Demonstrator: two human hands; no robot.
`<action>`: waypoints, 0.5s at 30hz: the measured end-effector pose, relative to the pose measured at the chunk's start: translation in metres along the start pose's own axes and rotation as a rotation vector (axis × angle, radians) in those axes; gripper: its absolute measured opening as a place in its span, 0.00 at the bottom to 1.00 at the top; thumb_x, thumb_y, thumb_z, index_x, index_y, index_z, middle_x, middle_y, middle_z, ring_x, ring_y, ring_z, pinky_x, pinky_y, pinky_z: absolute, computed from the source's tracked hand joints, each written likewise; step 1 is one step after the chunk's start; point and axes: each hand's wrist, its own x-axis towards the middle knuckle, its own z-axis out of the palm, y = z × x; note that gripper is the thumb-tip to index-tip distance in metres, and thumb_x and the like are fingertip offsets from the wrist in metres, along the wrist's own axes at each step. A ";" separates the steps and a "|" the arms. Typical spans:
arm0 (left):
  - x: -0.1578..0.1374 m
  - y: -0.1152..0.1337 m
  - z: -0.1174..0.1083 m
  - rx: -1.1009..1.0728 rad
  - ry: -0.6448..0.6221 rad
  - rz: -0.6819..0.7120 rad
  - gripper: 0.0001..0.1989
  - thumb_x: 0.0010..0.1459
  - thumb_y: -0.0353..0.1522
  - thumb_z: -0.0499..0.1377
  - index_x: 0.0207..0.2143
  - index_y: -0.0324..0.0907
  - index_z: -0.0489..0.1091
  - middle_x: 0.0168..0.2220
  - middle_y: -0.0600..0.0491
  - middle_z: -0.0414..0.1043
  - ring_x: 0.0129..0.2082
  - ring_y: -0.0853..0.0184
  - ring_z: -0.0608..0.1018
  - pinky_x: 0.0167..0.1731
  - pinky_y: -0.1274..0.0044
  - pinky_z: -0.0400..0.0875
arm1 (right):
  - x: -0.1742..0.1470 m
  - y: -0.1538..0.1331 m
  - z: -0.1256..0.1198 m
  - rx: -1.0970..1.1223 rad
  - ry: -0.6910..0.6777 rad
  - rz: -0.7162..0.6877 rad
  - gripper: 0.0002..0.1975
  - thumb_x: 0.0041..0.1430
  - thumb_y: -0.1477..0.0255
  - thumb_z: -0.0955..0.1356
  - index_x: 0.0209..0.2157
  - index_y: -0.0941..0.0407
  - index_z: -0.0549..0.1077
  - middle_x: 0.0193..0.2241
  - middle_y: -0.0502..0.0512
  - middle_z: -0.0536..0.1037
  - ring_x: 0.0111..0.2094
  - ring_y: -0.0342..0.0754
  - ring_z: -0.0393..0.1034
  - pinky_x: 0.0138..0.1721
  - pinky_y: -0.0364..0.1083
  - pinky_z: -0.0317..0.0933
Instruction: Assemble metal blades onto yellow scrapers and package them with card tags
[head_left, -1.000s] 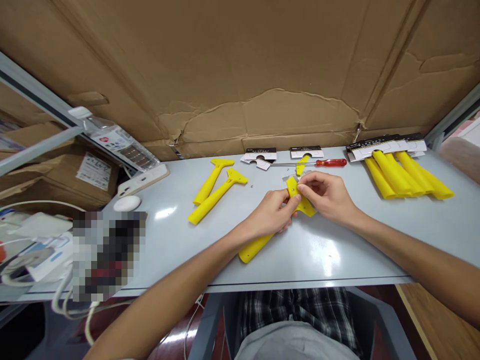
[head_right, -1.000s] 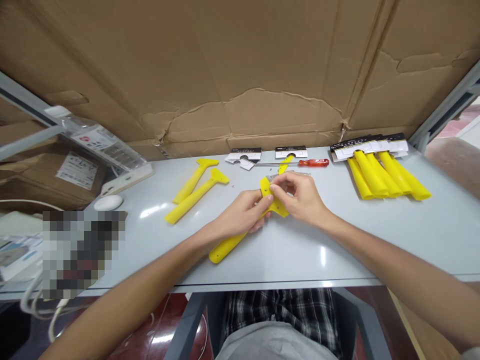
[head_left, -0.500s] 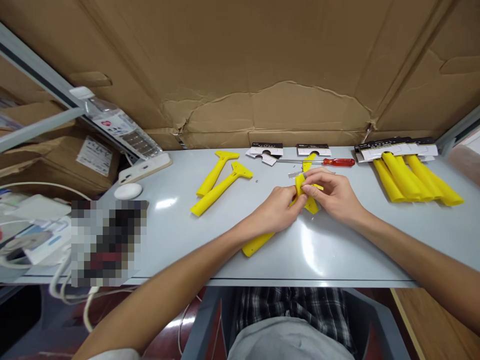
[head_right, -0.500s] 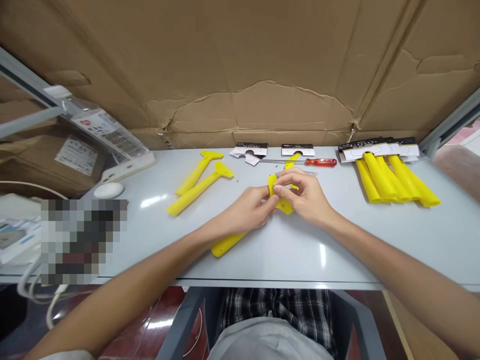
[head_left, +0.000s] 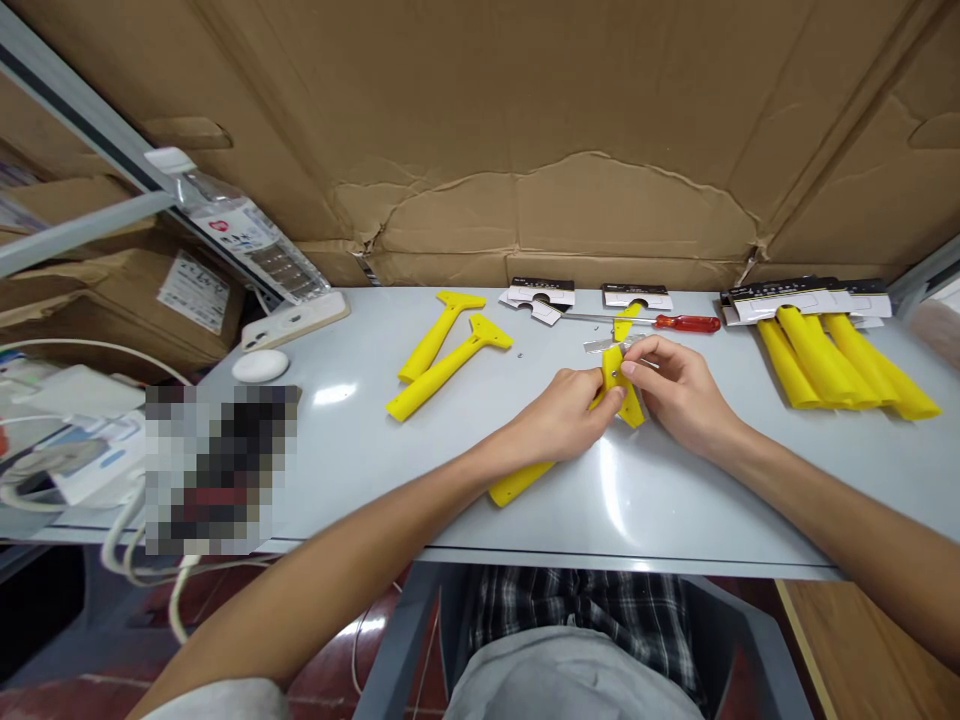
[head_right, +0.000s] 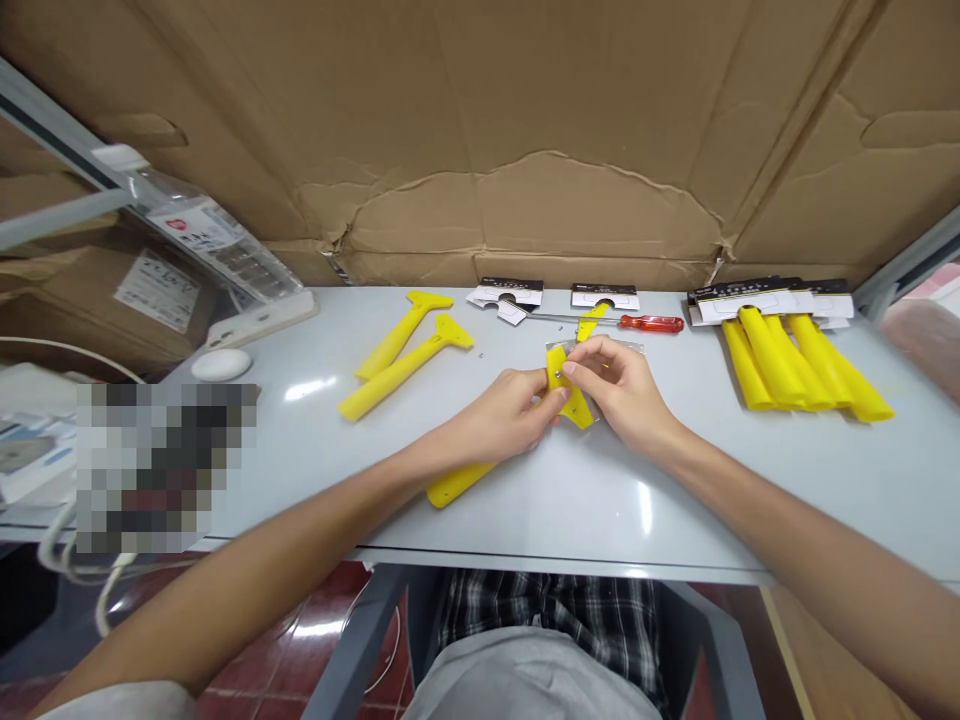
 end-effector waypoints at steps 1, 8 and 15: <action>0.000 0.001 -0.001 -0.011 -0.002 -0.003 0.17 0.71 0.36 0.49 0.29 0.43 0.67 0.23 0.55 0.71 0.24 0.68 0.74 0.28 0.76 0.66 | 0.000 0.000 -0.001 0.008 -0.005 0.001 0.20 0.55 0.59 0.75 0.39 0.57 0.69 0.37 0.52 0.74 0.35 0.38 0.69 0.37 0.40 0.65; 0.001 -0.002 0.000 0.028 -0.007 0.015 0.18 0.72 0.37 0.49 0.29 0.43 0.67 0.26 0.54 0.74 0.25 0.68 0.73 0.28 0.75 0.64 | 0.000 -0.001 0.002 -0.060 0.047 -0.069 0.21 0.50 0.64 0.78 0.37 0.58 0.67 0.36 0.51 0.72 0.36 0.37 0.68 0.37 0.39 0.65; 0.003 -0.006 -0.003 0.146 0.000 0.020 0.15 0.70 0.36 0.51 0.29 0.43 0.66 0.26 0.54 0.73 0.27 0.67 0.73 0.31 0.73 0.65 | 0.000 -0.002 0.001 -0.042 0.043 -0.070 0.26 0.48 0.65 0.79 0.35 0.57 0.60 0.32 0.47 0.70 0.32 0.35 0.67 0.34 0.37 0.65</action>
